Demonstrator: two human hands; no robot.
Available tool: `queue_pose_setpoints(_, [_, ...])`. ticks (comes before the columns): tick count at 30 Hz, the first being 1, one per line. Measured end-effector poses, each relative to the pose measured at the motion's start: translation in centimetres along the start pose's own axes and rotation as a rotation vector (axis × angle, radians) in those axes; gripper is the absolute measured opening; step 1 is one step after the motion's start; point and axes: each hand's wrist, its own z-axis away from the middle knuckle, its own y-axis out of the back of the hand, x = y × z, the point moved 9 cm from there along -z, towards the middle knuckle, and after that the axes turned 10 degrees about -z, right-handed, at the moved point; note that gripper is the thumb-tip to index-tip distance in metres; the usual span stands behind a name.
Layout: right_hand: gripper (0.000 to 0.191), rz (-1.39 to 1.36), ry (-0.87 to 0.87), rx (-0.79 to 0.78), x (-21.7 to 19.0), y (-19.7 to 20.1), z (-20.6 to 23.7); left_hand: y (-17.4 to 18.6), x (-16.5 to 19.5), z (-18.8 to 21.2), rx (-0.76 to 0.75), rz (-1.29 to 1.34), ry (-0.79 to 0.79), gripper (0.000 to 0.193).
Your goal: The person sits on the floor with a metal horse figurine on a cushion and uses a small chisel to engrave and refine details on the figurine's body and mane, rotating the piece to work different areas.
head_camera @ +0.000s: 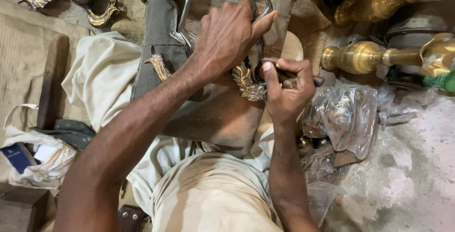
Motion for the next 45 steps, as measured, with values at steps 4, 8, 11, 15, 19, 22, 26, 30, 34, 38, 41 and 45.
queue_pose_setpoints(4, [0.023, 0.019, 0.011, -0.066, 0.0, -0.1, -0.1, -0.3, -0.4, 0.0, -0.05, 0.026, 0.036, 0.067])
queue_pose_setpoints(8, [0.023, -0.054, -0.046, -0.044, 0.7, 0.3, 0.2, 0.2, -0.2, 0.2, 0.027, 0.005, 0.013, 0.067])
queue_pose_setpoints(11, [0.021, -0.011, 0.051, -0.226, -0.4, -0.6, 0.2, 0.0, -0.2, 0.0, 0.025, 0.004, 0.003, 0.066])
queue_pose_setpoints(15, [0.024, 0.014, -0.061, -0.148, 0.7, 0.3, 0.1, -0.1, -0.3, 0.2, 0.05, -0.003, -0.001, 0.065])
queue_pose_setpoints(19, [0.022, -0.034, -0.009, -0.264, 0.1, -0.3, 0.2, -0.4, -0.6, 0.2, 0.023, 0.015, 0.013, 0.066])
queue_pose_setpoints(22, [0.022, -0.016, 0.011, -0.325, 0.0, -0.4, -0.4, -0.7, -0.1, 0.1, -0.014, -0.017, -0.046, 0.063])
queue_pose_setpoints(26, [0.025, -0.008, -0.028, -0.27, 0.5, 0.2, -0.4, 0.0, -0.2, 0.2, 0.046, 0.001, -0.034, 0.063])
queue_pose_setpoints(30, [0.024, -0.054, -0.028, -0.407, 0.2, -0.1, -0.4, 0.0, -0.1, 0.3, 0.047, 0.001, -0.045, 0.061])
queue_pose_setpoints(34, [0.026, -0.063, -0.069, -0.379, 0.8, 0.2, -0.5, -0.2, 0.1, 0.3, 0.041, -0.012, -0.076, 0.059])
queue_pose_setpoints(38, [0.025, -0.055, -0.043, -0.453, 0.5, -0.1, -0.3, 0.3, 0.2, 0.7, 0.108, -0.011, -0.073, 0.06])
queue_pose_setpoints(41, [0.025, -0.031, 0.0, -0.537, 0.0, -0.4, -0.4, 0.2, 0.3, 0.4, 0.103, -0.032, -0.104, 0.059])
queue_pose_setpoints(45, [0.024, -0.055, -0.098, -0.451, 0.8, 0.2, -0.8, -0.3, -0.1, 0.2, 0.026, 0.009, -0.04, 0.062])
